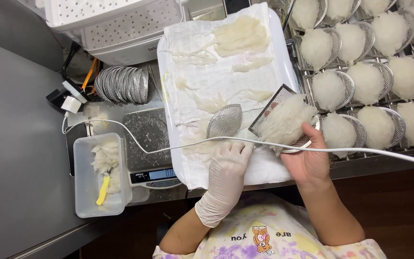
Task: The person uses tweezers to remove small debris from a white fibrous material held in a metal mesh strainer. The cleaned material is placed into a plastic container on a digital scale. The process is repeated with multiple strainers arranged on a rack.
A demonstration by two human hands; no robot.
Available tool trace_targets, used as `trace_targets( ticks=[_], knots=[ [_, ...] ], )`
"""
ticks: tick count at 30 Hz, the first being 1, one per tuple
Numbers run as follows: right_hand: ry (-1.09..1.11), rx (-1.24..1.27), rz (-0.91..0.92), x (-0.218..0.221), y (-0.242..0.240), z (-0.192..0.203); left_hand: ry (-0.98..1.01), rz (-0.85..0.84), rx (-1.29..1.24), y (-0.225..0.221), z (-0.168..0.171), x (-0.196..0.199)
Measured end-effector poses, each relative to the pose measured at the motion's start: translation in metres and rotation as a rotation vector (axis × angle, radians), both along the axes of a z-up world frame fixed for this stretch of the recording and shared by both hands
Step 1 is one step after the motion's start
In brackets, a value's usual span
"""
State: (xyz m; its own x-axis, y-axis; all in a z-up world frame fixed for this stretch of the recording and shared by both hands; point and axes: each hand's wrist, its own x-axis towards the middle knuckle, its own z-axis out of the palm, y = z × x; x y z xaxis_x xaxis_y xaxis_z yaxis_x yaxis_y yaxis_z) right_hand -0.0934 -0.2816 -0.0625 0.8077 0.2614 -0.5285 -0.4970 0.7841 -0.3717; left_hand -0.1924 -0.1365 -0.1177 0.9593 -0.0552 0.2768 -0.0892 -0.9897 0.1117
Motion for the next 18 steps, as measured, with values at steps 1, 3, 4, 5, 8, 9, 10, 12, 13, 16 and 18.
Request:
trace_targets(
  ticks=[1, 3, 4, 5, 8, 9, 10, 12, 13, 16, 18],
  knots=[
    [-0.002, 0.000, -0.002, 0.000, -0.001, -0.002, -0.002, -0.002, 0.000, 0.000, 0.001, 0.000],
    [0.009, -0.007, 0.007, 0.001, -0.002, -0.004, 0.016, 0.001, 0.081, 0.000, 0.004, -0.001],
    [0.006, -0.005, 0.004, 0.006, -0.008, -0.016, 0.013, -0.002, 0.083, 0.002, 0.020, -0.003],
    [-0.006, -0.009, 0.005, 0.010, -0.013, -0.028, -0.034, -0.030, 0.107, 0.004, 0.035, -0.005],
    [-0.030, -0.012, -0.002, 0.018, -0.018, -0.038, -0.079, -0.082, 0.118, 0.007, 0.043, -0.007],
    [-0.041, -0.013, -0.008, 0.020, -0.018, -0.037, -0.078, -0.104, 0.103, 0.008, 0.040, -0.007],
    [-0.044, -0.011, -0.011, 0.021, -0.019, -0.039, -0.080, -0.107, 0.105, 0.009, 0.034, -0.005],
    [-0.037, -0.013, -0.018, 0.023, -0.022, -0.042, -0.037, -0.142, -0.005, 0.012, 0.022, -0.001],
    [-0.038, -0.012, -0.021, 0.023, -0.020, -0.034, -0.038, -0.145, -0.004, 0.014, 0.030, -0.001],
    [0.102, 0.028, -0.073, 0.025, -0.014, -0.019, 0.056, -0.243, -0.330, 0.021, 0.049, -0.001],
    [0.097, 0.056, -0.126, 0.028, -0.012, -0.021, 0.064, -0.225, -0.423, 0.024, 0.052, -0.003]
  ],
)
